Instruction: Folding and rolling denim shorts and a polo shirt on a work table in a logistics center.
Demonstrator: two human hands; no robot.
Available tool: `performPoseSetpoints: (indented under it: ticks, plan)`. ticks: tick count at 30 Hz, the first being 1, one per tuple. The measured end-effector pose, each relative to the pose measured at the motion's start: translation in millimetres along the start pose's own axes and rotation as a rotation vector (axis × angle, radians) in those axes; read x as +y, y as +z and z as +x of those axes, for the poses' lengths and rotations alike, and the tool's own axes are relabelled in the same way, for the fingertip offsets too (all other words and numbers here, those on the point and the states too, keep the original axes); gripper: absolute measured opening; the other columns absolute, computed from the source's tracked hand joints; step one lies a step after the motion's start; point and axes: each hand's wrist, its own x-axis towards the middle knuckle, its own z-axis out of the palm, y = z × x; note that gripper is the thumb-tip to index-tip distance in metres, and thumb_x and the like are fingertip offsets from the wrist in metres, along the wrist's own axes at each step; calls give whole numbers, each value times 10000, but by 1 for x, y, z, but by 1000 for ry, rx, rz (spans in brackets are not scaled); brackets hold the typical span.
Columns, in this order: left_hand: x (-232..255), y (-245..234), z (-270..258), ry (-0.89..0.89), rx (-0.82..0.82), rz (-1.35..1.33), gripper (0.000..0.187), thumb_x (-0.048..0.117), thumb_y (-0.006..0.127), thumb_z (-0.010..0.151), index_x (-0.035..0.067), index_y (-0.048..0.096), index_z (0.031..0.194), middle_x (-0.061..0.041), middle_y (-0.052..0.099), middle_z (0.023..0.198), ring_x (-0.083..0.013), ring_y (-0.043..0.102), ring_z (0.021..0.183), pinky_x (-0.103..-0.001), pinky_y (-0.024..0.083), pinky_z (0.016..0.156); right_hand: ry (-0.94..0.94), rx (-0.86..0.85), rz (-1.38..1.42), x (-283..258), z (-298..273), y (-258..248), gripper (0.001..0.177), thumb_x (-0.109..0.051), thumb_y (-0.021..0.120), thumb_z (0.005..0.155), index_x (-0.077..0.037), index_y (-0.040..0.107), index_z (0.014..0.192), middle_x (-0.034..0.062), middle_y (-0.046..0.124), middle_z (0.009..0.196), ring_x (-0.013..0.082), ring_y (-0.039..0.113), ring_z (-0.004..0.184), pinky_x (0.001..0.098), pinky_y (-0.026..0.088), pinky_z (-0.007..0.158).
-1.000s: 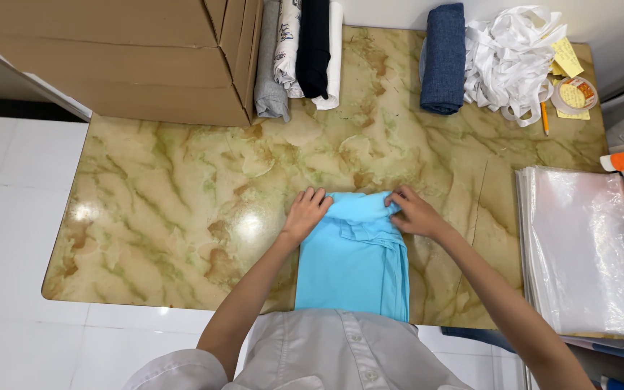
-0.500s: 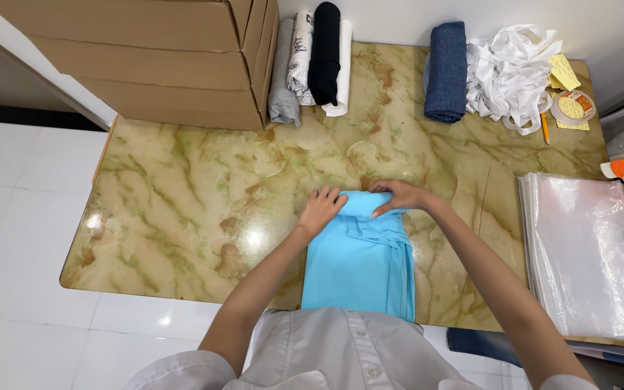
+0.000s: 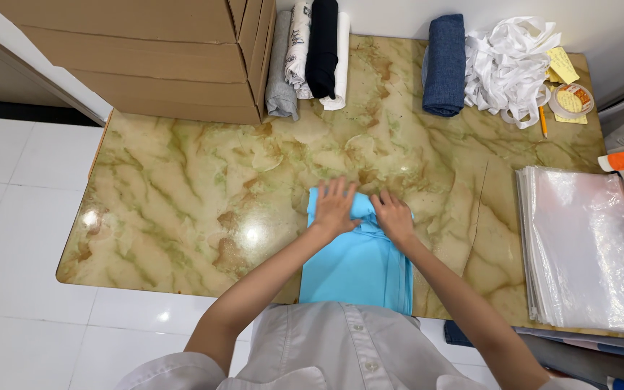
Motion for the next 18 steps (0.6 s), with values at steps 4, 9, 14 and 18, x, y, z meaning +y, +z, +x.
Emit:
performPoseSetpoints:
  ticks: [4, 9, 14, 18]
  plan:
    - [2, 60, 35, 117, -62, 92, 1027, 757, 667, 745, 144, 332, 1497, -220, 356, 1495, -366, 329, 1414, -582, 195, 1153, -13, -43, 12, -5, -12, 10, 157, -296, 633, 881, -181, 578, 973, 10, 520, 847, 228, 633, 807, 341, 514, 648]
    - [-11, 101, 32, 267, 703, 275, 802, 688, 805, 567, 151, 567, 1114, -104, 521, 966, -316, 583, 855, -515, 456, 888, 141, -475, 511, 10, 11, -23, 639, -384, 842, 687, -89, 559, 1178, 180, 631, 1105, 416, 608, 1074, 530, 501, 880]
    - [3, 132, 35, 177, 763, 330, 911, 651, 845, 483, 117, 579, 1171, -145, 522, 1014, -344, 563, 939, -556, 452, 973, 417, -986, 1059, 49, 61, -75, 815, -507, 875, 671, -263, 581, 1391, 130, 533, 1325, 377, 495, 1363, 518, 296, 1174]
    - [29, 98, 12, -55, 348, -2, 886, 285, 933, 631, 58, 455, 1342, -197, 469, 1276, -380, 458, 1206, -538, 258, 1188, 208, -1126, 853, 40, 62, -40, 1058, -567, 951, 564, -305, 474, 1471, 125, 502, 1433, 359, 475, 1399, 551, 306, 1185]
